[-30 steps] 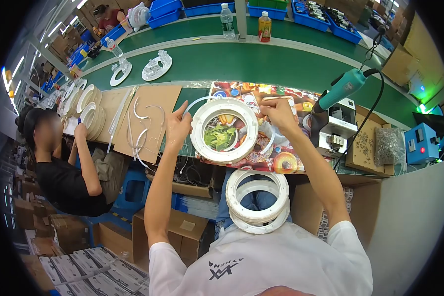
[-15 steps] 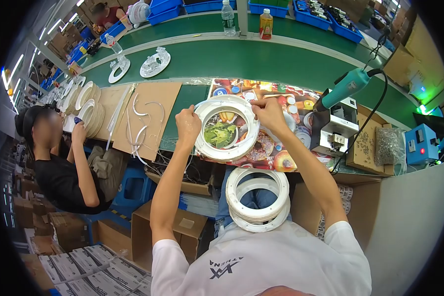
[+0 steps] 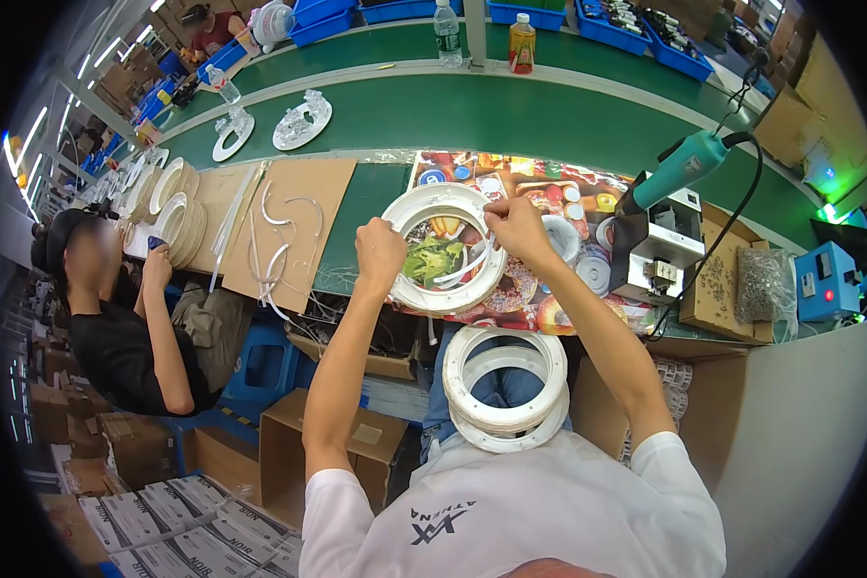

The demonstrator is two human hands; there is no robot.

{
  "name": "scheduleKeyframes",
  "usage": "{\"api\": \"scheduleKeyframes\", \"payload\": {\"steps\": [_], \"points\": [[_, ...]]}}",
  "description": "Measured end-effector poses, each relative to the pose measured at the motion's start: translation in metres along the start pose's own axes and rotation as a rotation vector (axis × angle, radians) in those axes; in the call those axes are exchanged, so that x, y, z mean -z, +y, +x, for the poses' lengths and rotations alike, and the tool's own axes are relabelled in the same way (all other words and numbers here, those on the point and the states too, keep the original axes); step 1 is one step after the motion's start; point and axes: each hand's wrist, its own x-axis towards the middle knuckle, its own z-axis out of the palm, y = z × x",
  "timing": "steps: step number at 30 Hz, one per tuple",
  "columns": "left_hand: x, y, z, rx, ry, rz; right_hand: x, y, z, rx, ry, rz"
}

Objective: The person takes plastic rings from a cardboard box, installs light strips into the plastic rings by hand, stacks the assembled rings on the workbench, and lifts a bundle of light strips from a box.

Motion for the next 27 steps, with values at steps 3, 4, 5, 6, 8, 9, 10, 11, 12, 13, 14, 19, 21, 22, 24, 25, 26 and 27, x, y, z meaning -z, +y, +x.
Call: {"api": "scheduleKeyframes", "payload": {"steps": [3,4,5,6,8,9,10,11,12,13,14,19,21,22,24,25,26,27], "points": [[0.008,0.005,-0.002,0.015,-0.012,0.038,0.005,-0.004,-0.001,-0.022,-0.049,-0.038],[0.01,0.004,0.0,0.007,-0.032,0.048,0.005,-0.002,0.001,-0.026,-0.045,-0.032],[0.011,0.003,0.001,-0.003,-0.053,0.059,0.005,0.0,0.002,-0.008,-0.042,-0.071],[0.01,0.0,0.003,-0.012,-0.061,0.067,0.005,0.004,0.003,0.008,-0.037,-0.107],[0.007,-0.006,0.005,-0.083,-0.064,0.075,0.006,-0.001,0.0,0.013,-0.047,-0.134],[0.005,-0.01,0.007,-0.092,-0.076,0.086,0.006,-0.003,-0.001,0.029,-0.067,-0.173],[0.005,-0.011,0.007,-0.119,-0.08,0.113,0.005,0.001,0.0,0.016,-0.06,-0.162],[0.004,-0.012,0.007,-0.146,-0.084,0.139,0.003,0.004,0.001,0.04,-0.063,-0.171],[0.004,-0.014,0.008,-0.155,-0.097,0.149,0.002,0.007,0.002,0.064,-0.064,-0.18],[0.004,-0.016,0.009,-0.176,-0.096,0.177,0.001,0.007,0.002,0.065,-0.054,-0.175],[0.003,-0.016,0.009,-0.196,-0.095,0.206,0.002,0.008,0.002,0.053,-0.047,-0.165],[0.003,-0.016,0.001,-0.155,-0.052,0.283,0.001,0.013,-0.002,0.121,-0.045,-0.212],[0.005,-0.019,0.002,-0.176,-0.045,0.261,0.001,0.014,-0.002,0.134,-0.054,-0.221],[0.007,-0.02,0.002,-0.2,-0.076,0.245,0.001,0.015,-0.003,0.129,-0.053,-0.205],[0.008,-0.02,0.001,-0.218,-0.102,0.227,0.0,0.015,-0.002,0.129,-0.058,-0.192],[0.009,-0.019,-0.001,-0.228,-0.09,0.213,-0.001,0.015,-0.002,0.14,-0.058,-0.198],[0.009,-0.019,-0.002,-0.237,-0.077,0.198,-0.003,0.016,-0.002,0.151,-0.059,-0.204],[0.009,-0.02,-0.003,-0.227,-0.073,0.195,-0.004,0.017,-0.003,0.155,-0.068,-0.209]]}}
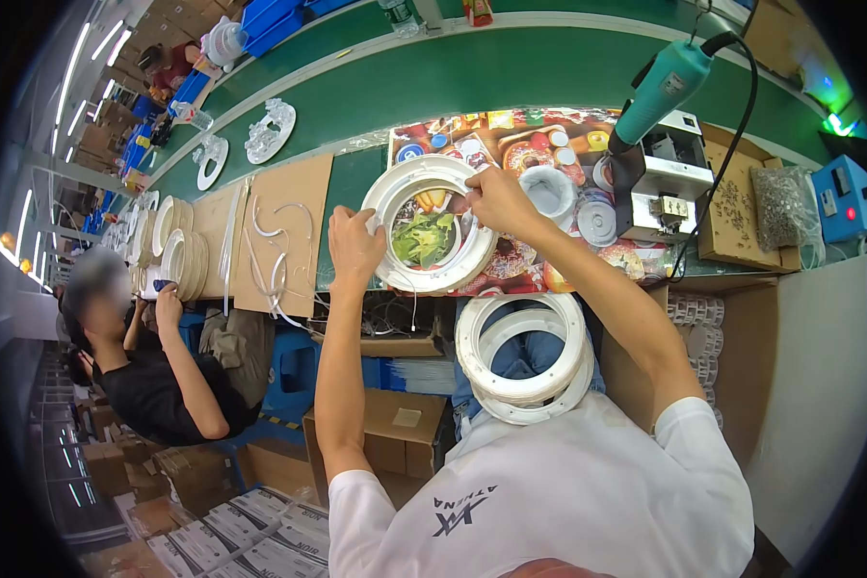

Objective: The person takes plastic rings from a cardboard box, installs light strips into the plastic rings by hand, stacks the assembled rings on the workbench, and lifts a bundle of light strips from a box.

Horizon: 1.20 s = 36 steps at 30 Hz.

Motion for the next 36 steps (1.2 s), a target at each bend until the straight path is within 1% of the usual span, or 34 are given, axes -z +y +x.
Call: {"api": "scheduleKeyframes", "payload": {"steps": [2,3,5,6,8,9,11,12,13,15,16,17,19,21,23,25,27,28,30,33,36], "points": [[-0.001,-0.001,0.004,-0.078,0.009,-0.011,-0.002,-0.003,-0.001,-0.009,0.015,-0.088],[-0.003,-0.001,0.004,-0.066,0.012,-0.015,-0.003,-0.003,-0.001,-0.003,0.004,-0.093],[-0.008,0.0,0.005,-0.302,0.149,0.128,-0.004,-0.002,0.001,0.096,0.044,-0.196],[-0.01,-0.004,0.008,-0.286,0.156,0.124,-0.003,-0.001,0.002,0.106,0.031,-0.203],[-0.015,-0.015,0.013,-0.261,-0.035,0.14,0.002,-0.007,0.003,-0.007,-0.027,-0.144],[-0.016,-0.022,0.016,-0.243,-0.032,0.131,0.004,-0.007,0.004,-0.001,-0.044,-0.154],[-0.004,-0.025,0.016,-0.247,-0.15,0.087,0.007,-0.007,0.006,-0.046,-0.049,-0.14],[0.006,-0.023,0.015,-0.191,-0.25,0.063,0.008,-0.009,0.007,-0.103,-0.047,-0.105],[0.009,-0.023,0.015,-0.171,-0.247,0.051,0.007,-0.006,0.008,-0.097,-0.066,-0.116],[0.012,-0.028,0.018,-0.175,-0.385,0.051,0.005,0.0,0.013,-0.108,-0.045,-0.158],[0.012,-0.028,0.018,-0.156,-0.414,0.028,0.004,0.0,0.015,-0.078,-0.059,-0.196],[0.012,-0.028,0.018,-0.13,-0.407,0.014,0.004,-0.004,0.015,-0.064,-0.083,-0.209],[0.011,-0.029,0.018,-0.14,-0.431,-0.004,0.003,-0.011,0.014,-0.151,-0.076,-0.186],[0.011,-0.029,0.018,-0.121,-0.434,-0.015,0.001,-0.014,0.012,-0.147,-0.091,-0.182],[0.01,-0.029,0.018,-0.108,-0.442,-0.024,0.001,-0.018,0.011,-0.177,-0.044,-0.195],[0.009,-0.031,0.018,-0.126,-0.44,-0.016,-0.003,-0.006,0.014,-0.138,-0.051,-0.245],[0.007,-0.032,0.019,-0.119,-0.444,-0.018,-0.007,0.003,0.017,-0.034,0.011,-0.28],[0.007,-0.032,0.019,-0.12,-0.451,-0.014,-0.006,-0.001,0.016,-0.03,0.007,-0.285],[0.007,-0.034,0.018,-0.111,-0.453,-0.026,-0.002,-0.011,0.014,-0.091,-0.024,-0.215],[0.009,-0.031,0.017,-0.088,-0.472,-0.05,-0.004,-0.009,0.017,-0.097,-0.031,-0.265],[0.012,-0.029,0.017,-0.065,-0.491,-0.065,-0.005,-0.01,0.018,-0.112,0.0,-0.221]]}}
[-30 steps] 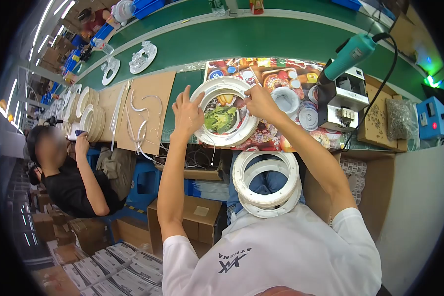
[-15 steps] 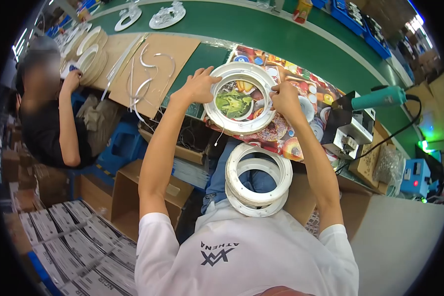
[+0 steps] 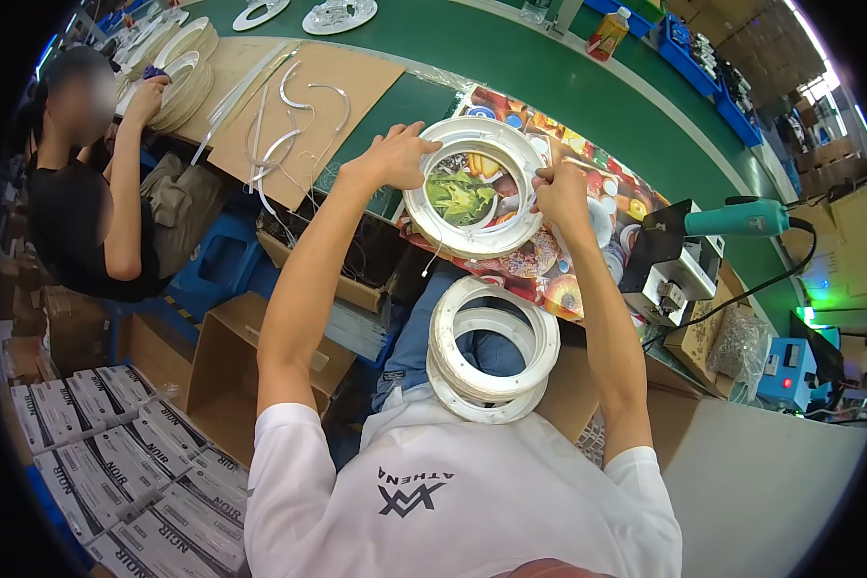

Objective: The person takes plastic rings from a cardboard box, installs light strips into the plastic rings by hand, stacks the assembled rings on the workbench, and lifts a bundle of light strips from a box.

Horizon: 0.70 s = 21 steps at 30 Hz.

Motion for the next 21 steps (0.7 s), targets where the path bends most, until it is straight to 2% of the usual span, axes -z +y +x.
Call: {"api": "scheduleKeyframes", "payload": {"steps": [3,10,12,13,15,21], "points": [[-0.001,-0.002,-0.001,0.006,0.001,-0.006,0.002,-0.002,-0.003,-0.011,0.017,0.072],[-0.003,-0.003,0.001,-0.021,0.019,0.009,0.003,-0.007,0.004,-0.023,-0.061,-0.01],[-0.004,-0.004,0.001,-0.017,0.021,0.005,0.0,-0.01,0.005,0.07,-0.044,-0.201],[-0.004,-0.004,0.0,-0.014,0.023,0.0,-0.003,-0.01,0.003,0.067,-0.042,-0.2],[-0.004,-0.003,0.0,-0.012,0.022,-0.007,-0.009,-0.01,0.001,0.21,0.075,-0.395],[-0.005,-0.004,0.0,-0.007,0.017,-0.017,-0.015,-0.014,-0.01,0.196,0.124,-0.425]]}}
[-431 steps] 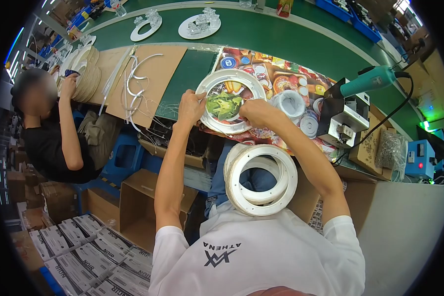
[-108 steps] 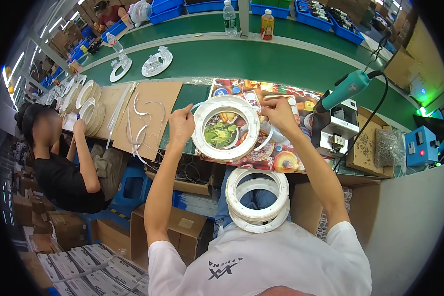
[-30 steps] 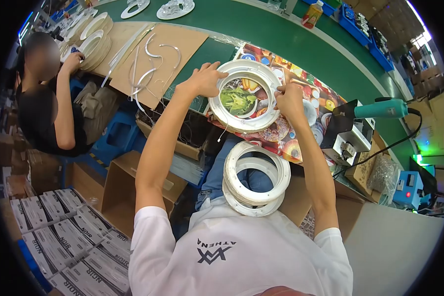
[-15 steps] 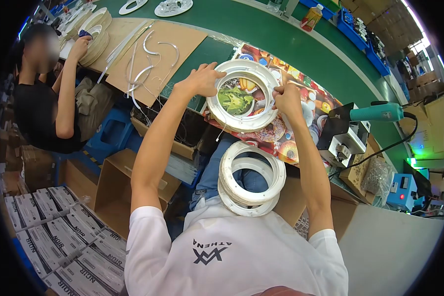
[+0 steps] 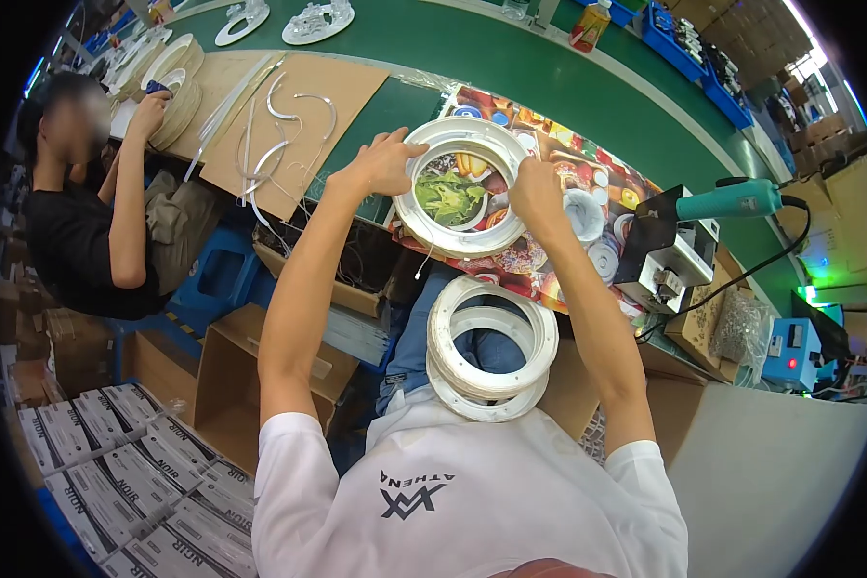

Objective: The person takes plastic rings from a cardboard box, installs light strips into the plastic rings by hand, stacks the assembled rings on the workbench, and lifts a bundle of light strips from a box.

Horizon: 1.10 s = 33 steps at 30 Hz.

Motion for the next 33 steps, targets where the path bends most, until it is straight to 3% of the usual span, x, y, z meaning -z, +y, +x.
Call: {"api": "scheduleKeyframes", "payload": {"steps": [4,9,10,12,15,16,18,25,26,28,30,32,33], "points": [[0.003,0.005,-0.005,0.028,0.008,0.012,0.002,-0.016,-0.007,-0.004,-0.009,-0.145],[-0.002,0.001,-0.004,-0.003,0.022,-0.009,0.007,-0.018,-0.011,0.078,-0.192,-0.412],[0.0,0.002,-0.005,-0.012,0.019,0.007,0.006,-0.014,-0.014,0.079,-0.193,-0.414],[0.003,0.004,-0.008,-0.019,0.014,0.005,0.004,-0.004,-0.023,0.22,0.022,-0.274],[0.001,0.003,-0.009,-0.038,0.021,-0.012,0.017,0.002,-0.033,0.371,0.039,-0.102],[0.0,0.001,-0.008,-0.054,0.033,-0.025,0.023,0.0,-0.034,0.364,0.038,-0.099],[-0.003,0.0,-0.007,-0.061,0.038,-0.019,0.034,-0.002,-0.031,0.283,-0.244,-0.082],[-0.014,-0.009,-0.005,-0.146,0.153,-0.039,0.029,-0.003,-0.031,0.264,-0.269,-0.157],[-0.014,-0.012,-0.008,-0.154,0.138,-0.034,0.029,-0.002,-0.033,0.315,-0.164,-0.161],[-0.015,-0.014,-0.014,-0.254,0.478,-0.12,0.034,0.004,-0.048,0.338,-0.076,-0.163],[-0.004,0.011,-0.056,-0.134,0.775,-0.368,0.06,0.012,-0.068,0.21,0.029,0.2],[-0.03,0.021,-0.104,0.158,1.03,-0.72,0.103,0.013,-0.116,-0.045,-0.125,0.172],[-0.048,0.027,-0.129,0.203,1.091,-0.797,0.11,0.016,-0.142,-0.191,-0.238,0.218]]}}
